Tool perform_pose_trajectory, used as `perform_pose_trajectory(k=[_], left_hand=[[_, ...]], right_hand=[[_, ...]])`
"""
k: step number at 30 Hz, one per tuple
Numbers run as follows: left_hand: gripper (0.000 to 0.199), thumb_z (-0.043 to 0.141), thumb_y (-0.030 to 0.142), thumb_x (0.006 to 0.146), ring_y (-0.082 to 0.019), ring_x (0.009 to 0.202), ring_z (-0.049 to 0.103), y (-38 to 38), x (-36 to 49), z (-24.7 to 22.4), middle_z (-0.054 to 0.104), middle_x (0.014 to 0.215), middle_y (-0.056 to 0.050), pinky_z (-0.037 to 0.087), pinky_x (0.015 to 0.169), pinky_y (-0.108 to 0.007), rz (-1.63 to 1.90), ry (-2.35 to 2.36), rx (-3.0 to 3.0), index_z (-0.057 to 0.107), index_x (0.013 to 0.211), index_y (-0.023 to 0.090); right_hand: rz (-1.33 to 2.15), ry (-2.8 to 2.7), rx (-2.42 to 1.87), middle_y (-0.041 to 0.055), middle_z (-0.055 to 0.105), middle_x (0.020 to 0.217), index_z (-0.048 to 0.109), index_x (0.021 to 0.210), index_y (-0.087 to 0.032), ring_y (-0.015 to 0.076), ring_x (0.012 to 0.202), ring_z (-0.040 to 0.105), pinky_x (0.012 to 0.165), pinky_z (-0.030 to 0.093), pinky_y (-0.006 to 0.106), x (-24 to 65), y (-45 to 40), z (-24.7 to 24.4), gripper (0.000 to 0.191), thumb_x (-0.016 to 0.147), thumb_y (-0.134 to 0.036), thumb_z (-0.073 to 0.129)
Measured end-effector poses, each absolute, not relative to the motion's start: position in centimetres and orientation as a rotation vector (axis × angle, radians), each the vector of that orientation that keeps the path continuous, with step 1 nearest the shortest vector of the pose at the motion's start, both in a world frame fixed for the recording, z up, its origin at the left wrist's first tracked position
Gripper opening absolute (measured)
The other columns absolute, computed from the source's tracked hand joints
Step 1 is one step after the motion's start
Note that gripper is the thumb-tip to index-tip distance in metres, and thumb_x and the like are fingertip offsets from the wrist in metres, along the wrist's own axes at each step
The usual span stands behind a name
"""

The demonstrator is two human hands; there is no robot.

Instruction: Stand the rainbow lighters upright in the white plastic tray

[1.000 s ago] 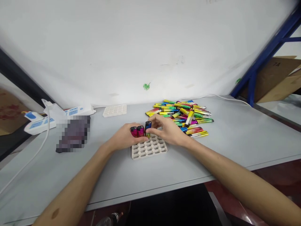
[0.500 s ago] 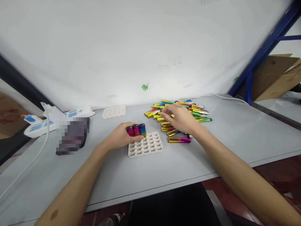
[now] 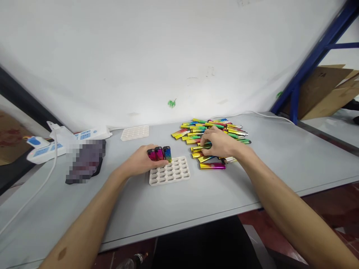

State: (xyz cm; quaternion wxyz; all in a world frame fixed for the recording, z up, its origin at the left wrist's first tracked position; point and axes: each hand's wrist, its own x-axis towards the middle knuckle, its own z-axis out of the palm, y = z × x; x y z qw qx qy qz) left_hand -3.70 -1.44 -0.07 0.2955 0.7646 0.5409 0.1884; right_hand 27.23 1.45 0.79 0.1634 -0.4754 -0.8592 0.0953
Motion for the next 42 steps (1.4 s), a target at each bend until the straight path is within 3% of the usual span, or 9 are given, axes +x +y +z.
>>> perform_pose_trajectory(k=[4,9,14,20,26,29,34,39,42], left_hand=[[0.042,0.074,0.059,0.069,-0.014,0.063,0.05,-1.5,-3.7,-0.1,0.057,0.069,0.004,0.039,0.056,-0.026,0.502,1.432,2.013,0.059,0.078,0.021],[0.043,0.075,0.059,0.068,-0.014,0.064,0.051,-1.4,-3.7,-0.2,0.058,0.07,0.004,0.04,0.057,-0.026,0.507,1.433,1.993,0.06,0.079,0.021],[0.042,0.075,0.059,0.068,-0.015,0.066,0.052,-1.4,-3.8,-0.3,0.06,0.072,0.003,0.04,0.057,-0.026,0.501,1.424,1.986,0.062,0.082,0.021],[0.043,0.075,0.059,0.067,-0.014,0.063,0.052,-1.4,-3.7,-0.4,0.059,0.07,0.003,0.04,0.056,-0.026,0.519,1.415,1.978,0.063,0.082,0.02],[0.042,0.074,0.06,0.069,-0.015,0.065,0.054,-1.3,-3.8,-0.4,0.061,0.071,0.003,0.041,0.057,-0.026,0.5,1.417,2.001,0.061,0.08,0.022],[0.043,0.074,0.061,0.069,-0.015,0.065,0.053,-1.2,-3.8,-0.5,0.061,0.072,0.003,0.042,0.058,-0.027,0.479,1.428,1.981,0.061,0.081,0.022],[0.042,0.076,0.058,0.069,-0.015,0.066,0.053,-1.4,-3.8,-0.3,0.061,0.072,0.004,0.042,0.059,-0.026,0.47,1.407,1.951,0.062,0.083,0.022],[0.04,0.076,0.054,0.07,-0.018,0.077,0.06,-1.6,-4.0,1.0,0.068,0.084,0.001,0.045,0.064,-0.027,0.437,1.315,1.961,0.067,0.095,0.023],[0.042,0.065,0.056,0.081,-0.021,0.092,0.063,-1.7,-4.1,1.8,0.071,0.104,-0.003,0.049,0.077,-0.031,0.544,1.258,1.988,0.068,0.11,0.026]], right_hand=[[0.376,-2.254,-1.304,0.0053,0.068,0.09,0.063,0.086,-0.021,0.0252,0.09,0.058,0.075,0.044,0.038,26.3,1.1,1.0,0.008,0.08,-0.026,0.063],[0.708,-1.952,-1.035,0.0043,0.067,0.11,0.067,0.101,-0.021,0.0187,0.095,0.06,0.08,0.045,0.032,24.2,-0.1,0.8,0.018,0.085,-0.029,0.062],[1.047,-1.781,-1.016,0.0019,0.067,0.088,0.071,0.094,-0.019,0.0133,0.07,0.054,0.064,0.041,0.029,22.6,-1.1,0.3,0.03,0.083,-0.047,0.068],[1.285,-1.57,-0.952,0.0021,0.068,0.086,0.07,0.094,-0.019,0.0146,0.077,0.06,0.074,0.045,0.029,22.2,-0.7,-0.6,0.035,0.08,-0.052,0.071],[1.378,-1.45,-0.858,-0.0034,0.056,0.07,0.067,0.082,-0.016,0.0099,0.065,0.047,0.066,0.039,0.026,21.9,-0.1,-1.4,0.035,0.072,-0.047,0.08],[1.426,-1.368,-0.866,-0.0041,0.051,0.065,0.061,0.072,-0.017,0.0096,0.061,0.047,0.062,0.04,0.025,21.8,-0.3,-1.2,0.04,0.075,-0.053,0.076],[1.586,-1.231,-0.793,-0.0043,0.056,0.066,0.056,0.083,-0.022,0.0121,0.058,0.054,0.059,0.049,0.027,21.5,-1.1,-0.1,0.039,0.081,-0.059,0.068],[1.651,-1.228,-0.791,-0.0092,0.035,0.062,0.059,0.098,-0.024,0.0054,0.042,0.029,0.038,0.024,0.018,21.7,-1.2,0.2,0.036,0.085,-0.057,0.064],[1.695,-1.194,-0.789,-0.0065,0.041,0.067,0.06,0.096,-0.021,0.0055,0.045,0.031,0.038,0.022,0.018,21.8,-1.1,0.0,0.041,0.088,-0.061,0.057]])
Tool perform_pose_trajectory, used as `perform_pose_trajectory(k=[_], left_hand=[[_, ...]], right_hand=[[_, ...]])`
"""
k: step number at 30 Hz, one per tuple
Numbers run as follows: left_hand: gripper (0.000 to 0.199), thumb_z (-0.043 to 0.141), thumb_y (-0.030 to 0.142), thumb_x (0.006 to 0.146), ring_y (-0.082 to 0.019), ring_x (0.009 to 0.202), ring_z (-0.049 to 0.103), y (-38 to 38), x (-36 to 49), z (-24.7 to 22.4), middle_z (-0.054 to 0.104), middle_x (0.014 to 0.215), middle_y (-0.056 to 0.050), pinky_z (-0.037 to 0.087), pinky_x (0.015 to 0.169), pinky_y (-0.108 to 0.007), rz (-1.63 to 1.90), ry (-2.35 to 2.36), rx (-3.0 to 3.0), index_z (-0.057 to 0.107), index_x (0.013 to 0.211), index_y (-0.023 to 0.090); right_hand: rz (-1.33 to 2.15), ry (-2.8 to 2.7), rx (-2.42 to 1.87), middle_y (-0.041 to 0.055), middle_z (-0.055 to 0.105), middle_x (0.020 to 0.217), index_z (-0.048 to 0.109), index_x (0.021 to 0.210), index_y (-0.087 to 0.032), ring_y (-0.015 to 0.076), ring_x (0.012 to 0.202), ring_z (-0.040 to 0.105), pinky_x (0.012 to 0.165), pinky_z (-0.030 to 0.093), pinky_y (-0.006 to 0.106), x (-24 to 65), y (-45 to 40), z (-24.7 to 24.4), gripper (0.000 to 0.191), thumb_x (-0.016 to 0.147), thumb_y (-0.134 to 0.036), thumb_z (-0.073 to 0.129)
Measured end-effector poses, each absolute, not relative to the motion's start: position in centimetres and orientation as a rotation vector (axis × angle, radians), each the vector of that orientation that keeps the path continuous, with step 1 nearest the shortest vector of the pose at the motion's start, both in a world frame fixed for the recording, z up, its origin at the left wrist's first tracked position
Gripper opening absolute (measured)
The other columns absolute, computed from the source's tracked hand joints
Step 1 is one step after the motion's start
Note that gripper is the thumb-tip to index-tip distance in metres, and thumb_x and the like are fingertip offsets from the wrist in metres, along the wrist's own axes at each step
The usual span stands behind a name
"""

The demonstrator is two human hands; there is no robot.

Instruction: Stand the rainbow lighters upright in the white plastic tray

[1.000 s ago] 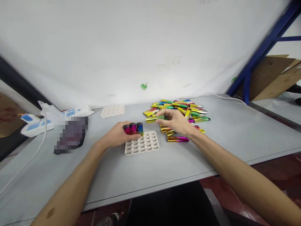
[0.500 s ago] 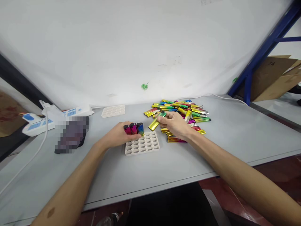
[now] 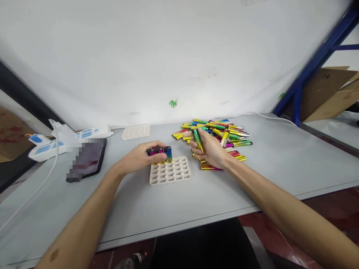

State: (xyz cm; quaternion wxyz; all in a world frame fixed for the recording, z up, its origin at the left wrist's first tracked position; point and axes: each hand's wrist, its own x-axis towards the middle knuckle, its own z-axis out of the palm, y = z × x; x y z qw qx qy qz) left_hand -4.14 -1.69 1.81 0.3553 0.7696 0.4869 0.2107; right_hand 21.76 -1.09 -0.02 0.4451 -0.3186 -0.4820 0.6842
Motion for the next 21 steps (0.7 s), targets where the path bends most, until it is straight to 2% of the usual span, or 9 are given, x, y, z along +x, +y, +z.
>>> perform_pose_trajectory(k=[4,5,7,10,12,14,18,21], left_hand=[[0.041,0.052,0.058,0.09,-0.021,0.095,0.063,-1.8,-3.9,2.0,0.071,0.106,-0.005,0.049,0.078,-0.032,0.753,1.221,1.982,0.07,0.106,0.024],[0.041,0.052,0.058,0.09,-0.021,0.093,0.064,-1.9,-3.7,1.9,0.071,0.104,-0.005,0.05,0.076,-0.031,0.801,1.222,1.974,0.07,0.103,0.023],[0.039,0.055,0.057,0.089,-0.019,0.087,0.064,-2.0,-3.3,1.7,0.072,0.1,-0.005,0.05,0.072,-0.03,0.885,1.231,1.946,0.071,0.097,0.022],[0.035,0.06,0.055,0.087,-0.017,0.08,0.064,-2.1,-2.8,1.4,0.072,0.095,-0.004,0.05,0.068,-0.028,0.938,1.251,1.898,0.071,0.09,0.022],[0.033,0.063,0.054,0.086,-0.016,0.077,0.063,-2.1,-2.6,1.2,0.072,0.09,-0.003,0.049,0.067,-0.027,0.937,1.269,1.877,0.071,0.086,0.022],[0.031,0.064,0.053,0.086,-0.015,0.076,0.062,-2.0,-2.6,1.0,0.072,0.088,-0.002,0.049,0.066,-0.026,0.927,1.277,1.866,0.07,0.085,0.022],[0.031,0.064,0.052,0.086,-0.014,0.075,0.062,-1.9,-2.7,0.9,0.071,0.087,-0.001,0.048,0.065,-0.026,0.931,1.272,1.859,0.069,0.085,0.022],[0.031,0.064,0.052,0.086,-0.015,0.076,0.062,-1.9,-2.7,0.9,0.071,0.088,-0.002,0.048,0.064,-0.026,0.928,1.28,1.854,0.069,0.085,0.022]], right_hand=[[1.591,-1.303,-0.808,-0.0049,0.053,0.07,0.05,0.096,-0.025,0.0109,0.052,0.048,0.037,0.031,0.02,21.5,-1.3,0.0,0.038,0.085,-0.06,0.062],[1.584,-1.318,-0.81,-0.0066,0.051,0.066,0.047,0.095,-0.027,0.0108,0.049,0.046,0.037,0.029,0.019,21.5,-1.4,0.0,0.038,0.085,-0.059,0.064],[1.606,-1.302,-0.814,-0.01,0.041,0.058,0.045,0.092,-0.028,0.0081,0.041,0.033,0.037,0.022,0.018,21.4,-1.5,0.1,0.037,0.085,-0.059,0.064],[1.673,-1.224,-0.863,-0.0099,0.026,0.052,0.044,0.073,-0.023,0.0058,0.041,0.015,0.039,0.013,0.02,21.5,-1.4,0.3,0.047,0.088,-0.067,0.052],[1.689,-1.176,-0.928,-0.009,0.019,0.048,0.036,0.059,-0.021,0.0057,0.041,0.011,0.039,0.01,0.022,21.6,-1.2,0.4,0.057,0.09,-0.069,0.043],[1.671,-1.143,-0.984,-0.0084,0.016,0.046,0.031,0.053,-0.021,0.0059,0.04,0.009,0.039,0.008,0.023,21.7,-1.1,0.5,0.058,0.093,-0.063,0.039],[1.637,-1.133,-1.009,-0.0079,0.015,0.044,0.031,0.05,-0.021,0.0065,0.039,0.007,0.039,0.007,0.023,21.6,-1.1,0.6,0.053,0.095,-0.049,0.034],[1.618,-1.132,-0.986,-0.0079,0.016,0.044,0.032,0.05,-0.021,0.0067,0.04,0.008,0.039,0.008,0.023,21.5,-1.2,0.6,0.052,0.095,-0.046,0.034]])
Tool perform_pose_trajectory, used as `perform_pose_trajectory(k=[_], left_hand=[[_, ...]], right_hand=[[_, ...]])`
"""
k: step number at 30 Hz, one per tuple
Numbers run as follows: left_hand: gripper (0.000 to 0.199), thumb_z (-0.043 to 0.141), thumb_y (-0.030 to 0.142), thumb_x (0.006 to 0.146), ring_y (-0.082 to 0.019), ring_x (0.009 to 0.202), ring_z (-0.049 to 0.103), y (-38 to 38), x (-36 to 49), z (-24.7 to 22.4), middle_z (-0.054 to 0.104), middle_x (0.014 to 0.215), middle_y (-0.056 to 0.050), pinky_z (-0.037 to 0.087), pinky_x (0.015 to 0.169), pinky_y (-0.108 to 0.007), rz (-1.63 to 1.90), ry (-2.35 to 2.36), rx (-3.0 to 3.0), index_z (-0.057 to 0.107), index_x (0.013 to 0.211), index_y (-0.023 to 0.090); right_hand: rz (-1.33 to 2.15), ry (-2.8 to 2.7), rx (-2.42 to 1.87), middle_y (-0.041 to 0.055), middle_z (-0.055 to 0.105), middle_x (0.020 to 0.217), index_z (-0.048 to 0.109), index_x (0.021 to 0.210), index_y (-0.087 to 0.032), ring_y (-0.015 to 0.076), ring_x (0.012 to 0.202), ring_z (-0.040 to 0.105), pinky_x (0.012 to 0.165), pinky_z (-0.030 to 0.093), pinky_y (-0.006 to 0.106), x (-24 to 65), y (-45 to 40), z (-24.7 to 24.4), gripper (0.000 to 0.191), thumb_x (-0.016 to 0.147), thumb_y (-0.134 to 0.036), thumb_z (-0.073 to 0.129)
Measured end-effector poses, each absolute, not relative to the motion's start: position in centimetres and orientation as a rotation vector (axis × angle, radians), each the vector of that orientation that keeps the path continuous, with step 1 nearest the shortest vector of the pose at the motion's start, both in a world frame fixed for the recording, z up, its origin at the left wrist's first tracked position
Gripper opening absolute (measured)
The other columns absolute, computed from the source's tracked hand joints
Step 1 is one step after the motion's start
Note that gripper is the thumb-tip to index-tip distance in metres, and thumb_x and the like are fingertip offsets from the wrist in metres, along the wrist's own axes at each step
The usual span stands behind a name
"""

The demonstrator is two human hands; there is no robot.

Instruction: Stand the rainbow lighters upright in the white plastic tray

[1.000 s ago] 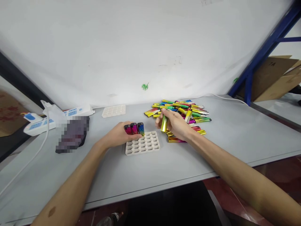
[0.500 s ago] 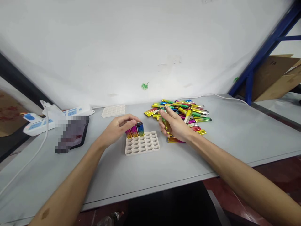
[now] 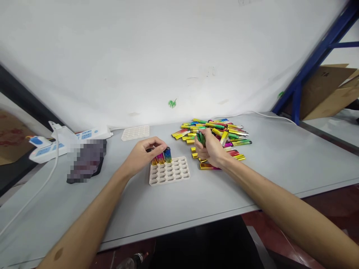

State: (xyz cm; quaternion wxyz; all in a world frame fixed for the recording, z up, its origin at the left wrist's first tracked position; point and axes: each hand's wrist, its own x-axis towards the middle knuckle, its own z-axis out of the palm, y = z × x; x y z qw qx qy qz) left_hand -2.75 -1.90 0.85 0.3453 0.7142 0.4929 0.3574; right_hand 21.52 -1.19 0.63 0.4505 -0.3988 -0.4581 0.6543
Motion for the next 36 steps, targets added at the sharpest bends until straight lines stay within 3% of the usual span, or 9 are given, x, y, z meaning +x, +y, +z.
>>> perform_pose_trajectory(k=[6,13,18,22,26,31,36], left_hand=[[0.032,0.063,0.053,0.086,-0.014,0.073,0.061,-1.9,-2.7,0.8,0.071,0.086,-0.001,0.047,0.062,-0.025,0.916,1.288,1.827,0.068,0.085,0.022],[0.033,0.059,0.055,0.087,-0.013,0.072,0.061,-2.0,-2.5,0.7,0.07,0.085,0.0,0.047,0.063,-0.025,0.916,1.308,1.853,0.069,0.086,0.023],[0.036,0.06,0.056,0.086,-0.014,0.072,0.062,-2.1,-2.4,0.7,0.069,0.084,-0.002,0.049,0.065,-0.026,0.891,1.295,1.887,0.068,0.088,0.022],[0.034,0.072,0.053,0.077,-0.016,0.076,0.064,-2.2,-2.3,0.7,0.071,0.09,-0.002,0.051,0.068,-0.027,0.854,1.338,1.936,0.068,0.09,0.022],[0.033,0.074,0.052,0.075,-0.017,0.078,0.064,-2.2,-2.2,0.8,0.071,0.093,-0.002,0.052,0.068,-0.027,0.845,1.37,1.979,0.069,0.09,0.023],[0.034,0.073,0.052,0.075,-0.017,0.076,0.063,-2.1,-2.3,0.8,0.071,0.089,-0.002,0.052,0.067,-0.027,0.846,1.365,2.007,0.069,0.091,0.022],[0.036,0.071,0.053,0.076,-0.017,0.076,0.063,-2.1,-2.4,0.8,0.072,0.088,-0.002,0.051,0.068,-0.028,0.844,1.349,2.054,0.069,0.093,0.021]], right_hand=[[1.646,-1.118,-0.969,-0.0088,0.016,0.045,0.031,0.052,-0.021,0.0064,0.04,0.008,0.038,0.007,0.022,21.6,-1.1,0.5,0.059,0.092,-0.063,0.04],[1.618,-1.121,-1.002,-0.008,0.016,0.044,0.031,0.049,-0.022,0.0068,0.04,0.007,0.039,0.007,0.023,21.5,-1.1,0.5,0.053,0.095,-0.048,0.033],[1.569,-1.122,-1.008,-0.0082,0.017,0.045,0.033,0.052,-0.022,0.0072,0.04,0.009,0.041,0.008,0.024,21.5,-1.0,0.4,0.056,0.095,-0.057,0.034],[1.405,-1.263,-0.969,-0.006,0.032,0.052,0.047,0.064,-0.021,0.0088,0.043,0.024,0.043,0.021,0.025,21.3,-1.1,-0.1,0.054,0.094,-0.064,0.034],[1.074,-1.546,-1.013,-0.0023,0.051,0.071,0.056,0.081,-0.02,0.012,0.063,0.046,0.059,0.037,0.026,21.3,-1.3,-0.4,0.039,0.092,-0.056,0.05],[0.906,-1.796,-0.965,-0.0023,0.057,0.078,0.061,0.083,-0.019,0.0122,0.071,0.05,0.07,0.041,0.027,21.1,-1.4,-0.7,0.023,0.087,-0.041,0.065],[0.899,-1.828,-0.922,-0.0006,0.066,0.081,0.065,0.103,-0.019,0.014,0.074,0.058,0.072,0.045,0.029,20.3,-1.6,-1.3,0.025,0.085,-0.036,0.069]])
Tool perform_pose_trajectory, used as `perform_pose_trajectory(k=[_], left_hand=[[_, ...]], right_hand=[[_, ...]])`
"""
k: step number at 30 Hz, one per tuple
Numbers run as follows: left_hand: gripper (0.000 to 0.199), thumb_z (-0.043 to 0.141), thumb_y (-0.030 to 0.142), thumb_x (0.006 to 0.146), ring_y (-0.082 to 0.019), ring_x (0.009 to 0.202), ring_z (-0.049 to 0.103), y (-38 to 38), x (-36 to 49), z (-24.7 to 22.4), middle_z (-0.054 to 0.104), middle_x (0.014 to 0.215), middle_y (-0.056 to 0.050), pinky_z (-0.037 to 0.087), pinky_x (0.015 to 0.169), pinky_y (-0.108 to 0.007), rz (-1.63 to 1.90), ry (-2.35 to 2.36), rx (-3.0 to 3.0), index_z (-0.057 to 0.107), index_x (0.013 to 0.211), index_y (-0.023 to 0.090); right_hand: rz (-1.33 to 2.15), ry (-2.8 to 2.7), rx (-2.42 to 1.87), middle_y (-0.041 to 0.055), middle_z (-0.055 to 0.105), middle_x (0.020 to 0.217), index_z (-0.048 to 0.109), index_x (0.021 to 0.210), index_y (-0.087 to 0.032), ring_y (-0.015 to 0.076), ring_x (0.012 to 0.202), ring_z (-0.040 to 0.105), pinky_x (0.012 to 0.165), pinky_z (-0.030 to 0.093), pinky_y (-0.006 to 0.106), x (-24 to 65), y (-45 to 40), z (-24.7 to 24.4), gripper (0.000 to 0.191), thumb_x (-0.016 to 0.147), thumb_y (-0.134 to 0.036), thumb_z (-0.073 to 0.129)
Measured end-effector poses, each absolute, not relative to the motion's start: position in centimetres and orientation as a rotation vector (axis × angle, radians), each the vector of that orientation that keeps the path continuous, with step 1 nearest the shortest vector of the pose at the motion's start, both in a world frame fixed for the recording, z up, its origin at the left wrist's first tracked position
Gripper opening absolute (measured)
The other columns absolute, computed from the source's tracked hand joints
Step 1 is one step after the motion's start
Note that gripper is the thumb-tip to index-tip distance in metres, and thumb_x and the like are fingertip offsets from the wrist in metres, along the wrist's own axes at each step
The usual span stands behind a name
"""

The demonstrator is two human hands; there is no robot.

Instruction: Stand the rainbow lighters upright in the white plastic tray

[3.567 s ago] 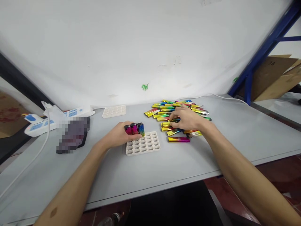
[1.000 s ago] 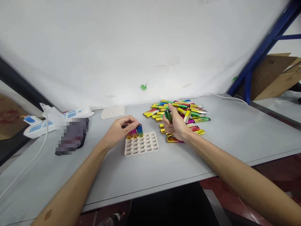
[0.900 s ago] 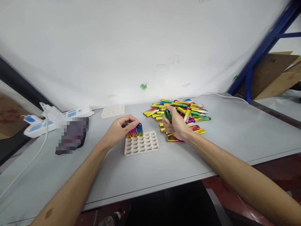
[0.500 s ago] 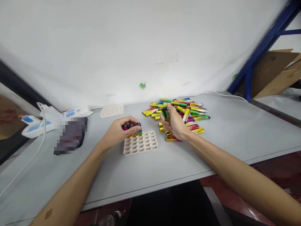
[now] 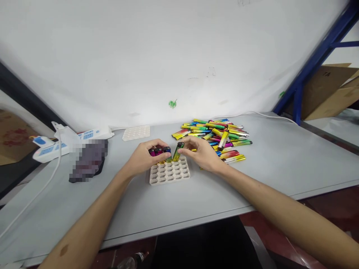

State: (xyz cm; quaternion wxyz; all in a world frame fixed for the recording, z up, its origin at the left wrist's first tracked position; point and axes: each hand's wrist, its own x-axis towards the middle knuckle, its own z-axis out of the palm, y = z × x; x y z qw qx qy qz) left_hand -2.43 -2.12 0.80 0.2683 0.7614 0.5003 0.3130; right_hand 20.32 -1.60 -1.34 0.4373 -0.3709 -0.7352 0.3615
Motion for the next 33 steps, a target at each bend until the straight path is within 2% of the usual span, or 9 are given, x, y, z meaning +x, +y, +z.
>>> perform_pose_trajectory(k=[10,16,20,25,29,33], left_hand=[[0.032,0.072,0.05,0.078,-0.018,0.084,0.065,-2.1,-2.6,1.1,0.073,0.094,-0.002,0.05,0.077,-0.03,0.869,1.304,2.169,0.07,0.094,0.022],[0.028,0.071,0.046,0.08,-0.018,0.085,0.065,-2.1,-2.4,1.2,0.072,0.094,-0.002,0.05,0.077,-0.03,0.885,1.279,2.249,0.071,0.094,0.022],[0.027,0.073,0.043,0.08,-0.019,0.089,0.066,-2.3,-2.0,1.2,0.072,0.098,-0.003,0.051,0.082,-0.031,1.006,1.222,2.366,0.071,0.099,0.023],[0.03,0.071,0.039,0.084,-0.02,0.096,0.064,-2.5,-1.5,0.6,0.072,0.105,-0.005,0.052,0.087,-0.035,1.128,1.163,2.551,0.07,0.111,0.026],[0.022,0.071,0.032,0.085,-0.019,0.091,0.061,-2.5,-1.3,0.3,0.073,0.098,-0.004,0.052,0.082,-0.035,1.218,1.113,2.685,0.073,0.106,0.027],[0.022,0.072,0.03,0.084,-0.019,0.088,0.06,-2.5,-1.3,0.3,0.073,0.095,-0.004,0.052,0.082,-0.035,1.223,1.103,2.711,0.073,0.105,0.027]], right_hand=[[0.547,-2.071,-0.938,0.0037,0.072,0.091,0.066,0.105,-0.019,0.0148,0.075,0.063,0.071,0.048,0.028,20.1,-1.8,-0.9,0.021,0.089,-0.032,0.068],[0.384,-2.189,-0.906,0.0063,0.072,0.1,0.068,0.107,-0.02,0.0187,0.087,0.064,0.079,0.048,0.032,19.7,-1.9,-1.4,0.018,0.093,-0.031,0.063],[0.34,-2.185,-0.934,0.0063,0.071,0.094,0.069,0.108,-0.02,0.0201,0.088,0.063,0.08,0.047,0.034,19.9,-2.2,-1.2,0.023,0.093,-0.037,0.063],[0.28,-2.048,-0.925,0.0045,0.071,0.089,0.068,0.093,-0.02,0.0185,0.087,0.062,0.082,0.046,0.033,21.0,-2.1,-0.6,0.02,0.098,-0.034,0.054],[0.195,-2.013,-0.963,0.0052,0.068,0.082,0.065,0.086,-0.019,0.0193,0.083,0.06,0.078,0.045,0.033,21.4,-1.6,-0.6,0.021,0.099,-0.029,0.051],[0.147,-2.029,-0.964,0.0046,0.067,0.079,0.064,0.085,-0.02,0.0194,0.08,0.058,0.078,0.043,0.033,21.5,-1.4,-0.7,0.02,0.099,-0.027,0.05]])
